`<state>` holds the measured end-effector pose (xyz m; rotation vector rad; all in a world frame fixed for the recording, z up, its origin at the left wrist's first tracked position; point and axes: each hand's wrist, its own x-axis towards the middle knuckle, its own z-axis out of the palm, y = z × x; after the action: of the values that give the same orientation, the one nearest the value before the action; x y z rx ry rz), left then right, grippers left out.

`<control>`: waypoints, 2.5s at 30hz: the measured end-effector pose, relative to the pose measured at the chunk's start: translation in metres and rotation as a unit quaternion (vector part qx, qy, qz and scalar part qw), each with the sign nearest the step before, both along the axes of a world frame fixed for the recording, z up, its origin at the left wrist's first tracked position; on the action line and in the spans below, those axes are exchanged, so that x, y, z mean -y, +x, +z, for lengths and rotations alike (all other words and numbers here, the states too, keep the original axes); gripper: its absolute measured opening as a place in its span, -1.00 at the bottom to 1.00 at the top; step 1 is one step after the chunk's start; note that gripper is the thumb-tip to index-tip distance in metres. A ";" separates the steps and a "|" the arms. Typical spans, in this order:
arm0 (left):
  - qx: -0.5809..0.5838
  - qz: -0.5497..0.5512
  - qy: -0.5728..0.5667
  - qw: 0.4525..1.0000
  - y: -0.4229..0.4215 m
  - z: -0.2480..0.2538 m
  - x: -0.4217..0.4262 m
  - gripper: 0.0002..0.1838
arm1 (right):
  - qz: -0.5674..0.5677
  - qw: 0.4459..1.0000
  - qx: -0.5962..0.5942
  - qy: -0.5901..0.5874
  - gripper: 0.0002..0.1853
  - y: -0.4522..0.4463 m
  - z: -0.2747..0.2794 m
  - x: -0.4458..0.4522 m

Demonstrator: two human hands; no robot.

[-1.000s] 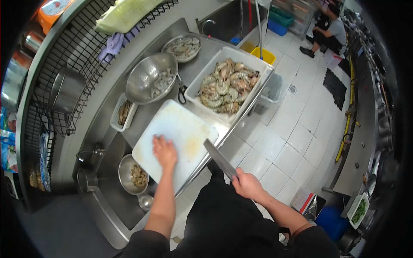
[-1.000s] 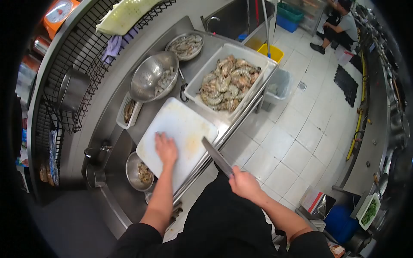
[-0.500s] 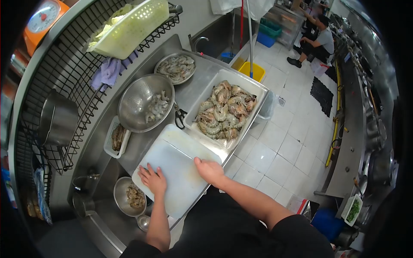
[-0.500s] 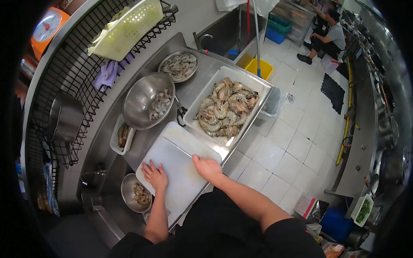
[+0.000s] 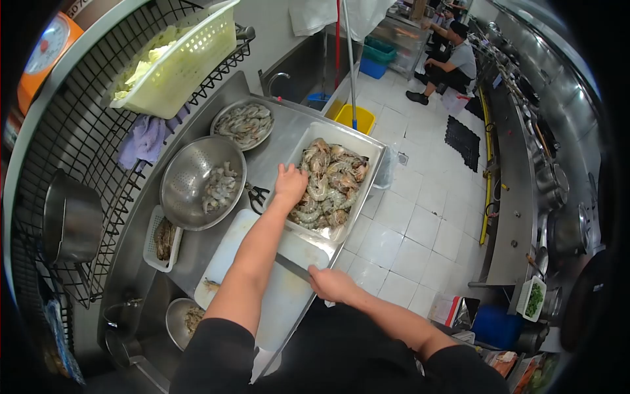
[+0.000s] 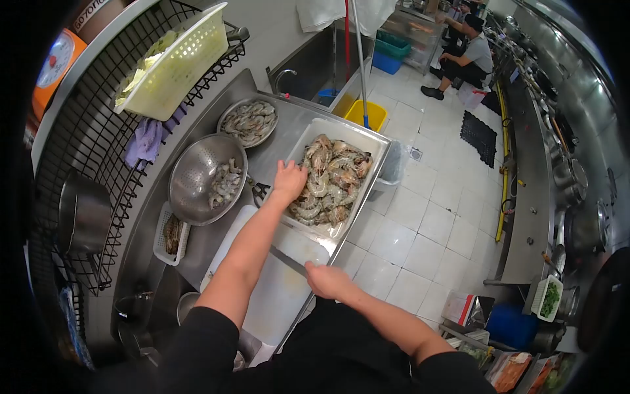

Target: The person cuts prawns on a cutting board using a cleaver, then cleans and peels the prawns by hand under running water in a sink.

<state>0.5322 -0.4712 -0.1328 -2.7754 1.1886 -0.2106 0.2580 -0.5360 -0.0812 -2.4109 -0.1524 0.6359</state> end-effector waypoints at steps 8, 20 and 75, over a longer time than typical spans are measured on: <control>-0.360 0.188 -0.375 0.833 -0.015 0.069 -0.045 -0.66 | -0.056 0.993 0.003 0.106 -0.75 -0.068 -0.012 0.060; -0.330 0.249 -0.659 0.629 -0.067 0.032 -0.066 -0.64 | -0.036 0.981 0.030 0.188 -0.76 -0.111 -0.029 0.145; -0.274 0.091 -0.528 0.798 -0.092 0.071 -0.011 -0.78 | -0.190 0.970 0.019 0.154 -0.76 -0.142 -0.020 0.111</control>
<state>0.4405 -0.4605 -0.0613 -4.1466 1.0587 -0.0304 0.1161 -0.6475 -0.1013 -2.0741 0.1800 0.3583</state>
